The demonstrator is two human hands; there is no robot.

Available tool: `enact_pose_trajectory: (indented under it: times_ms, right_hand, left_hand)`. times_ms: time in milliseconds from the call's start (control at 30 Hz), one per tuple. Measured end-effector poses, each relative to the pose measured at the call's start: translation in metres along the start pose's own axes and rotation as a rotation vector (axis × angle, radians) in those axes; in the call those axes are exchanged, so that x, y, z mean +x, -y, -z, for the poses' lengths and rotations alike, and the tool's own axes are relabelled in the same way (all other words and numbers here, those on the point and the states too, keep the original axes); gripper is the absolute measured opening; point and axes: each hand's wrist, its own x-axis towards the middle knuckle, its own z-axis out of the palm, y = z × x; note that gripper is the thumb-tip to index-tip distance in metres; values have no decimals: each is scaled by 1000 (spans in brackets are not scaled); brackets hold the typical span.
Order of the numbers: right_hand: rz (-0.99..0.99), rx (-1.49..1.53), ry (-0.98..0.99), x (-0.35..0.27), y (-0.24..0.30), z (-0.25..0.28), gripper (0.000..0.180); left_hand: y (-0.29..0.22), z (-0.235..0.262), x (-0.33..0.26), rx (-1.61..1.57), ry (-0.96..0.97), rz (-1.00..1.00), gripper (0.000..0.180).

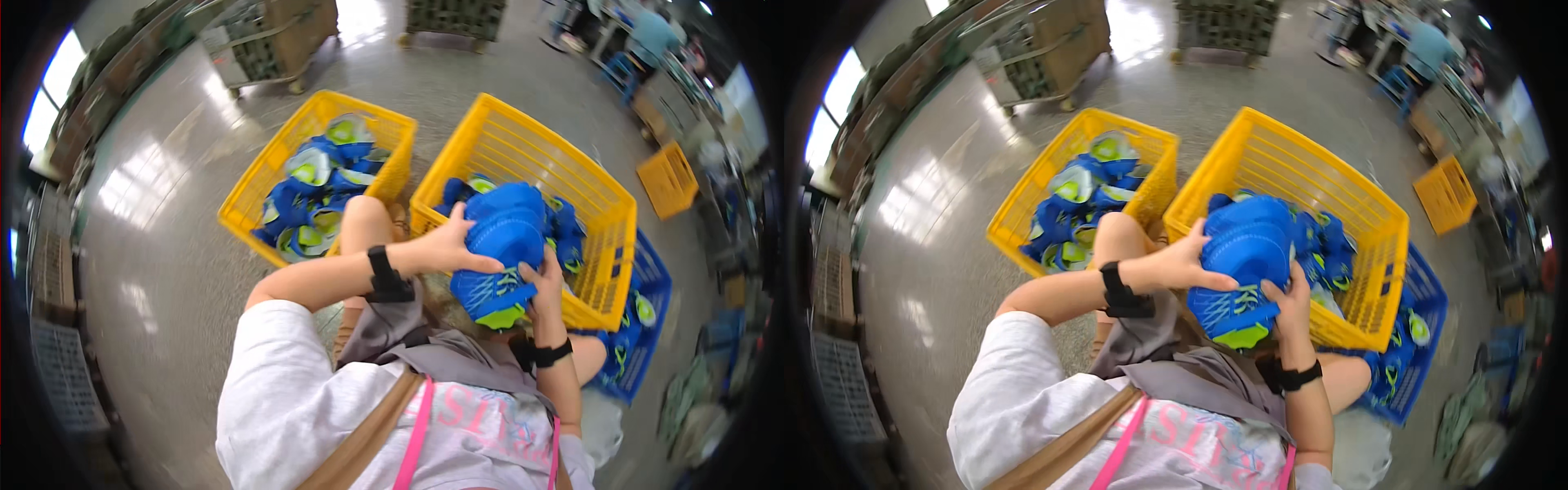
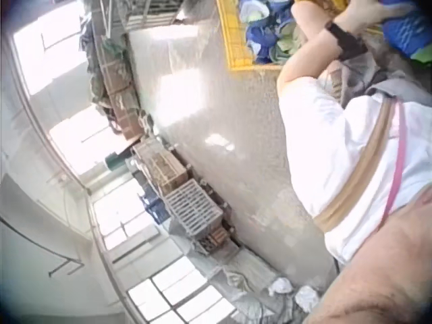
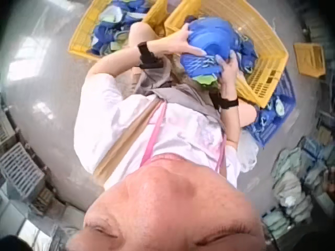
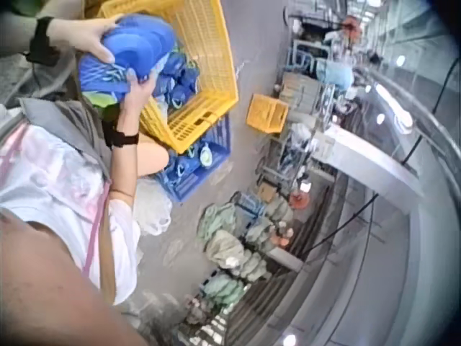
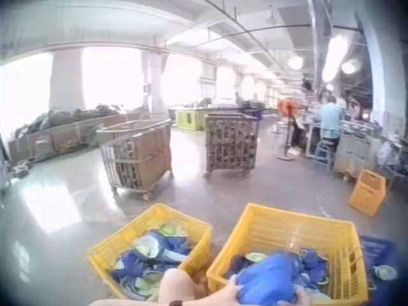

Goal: Sorting and inspecting blue shoe uppers between multiple yellow and blue plastic crates.

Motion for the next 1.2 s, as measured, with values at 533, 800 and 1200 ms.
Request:
enact_pose_trajectory:
  times_ms: [533,800,1200]
  right_hand:
    - [-91,-134,-45,7,10,55,31]
    - [-167,-1117,225,25,-1,190,49]
    - [-472,-1593,805,62,-47,211,26]
  left_hand:
    - [34,292,-132,1059,-523,556,54]
    - [42,254,-9,1052,-258,262,47]
    - [83,38,303,1232,594,34,64]
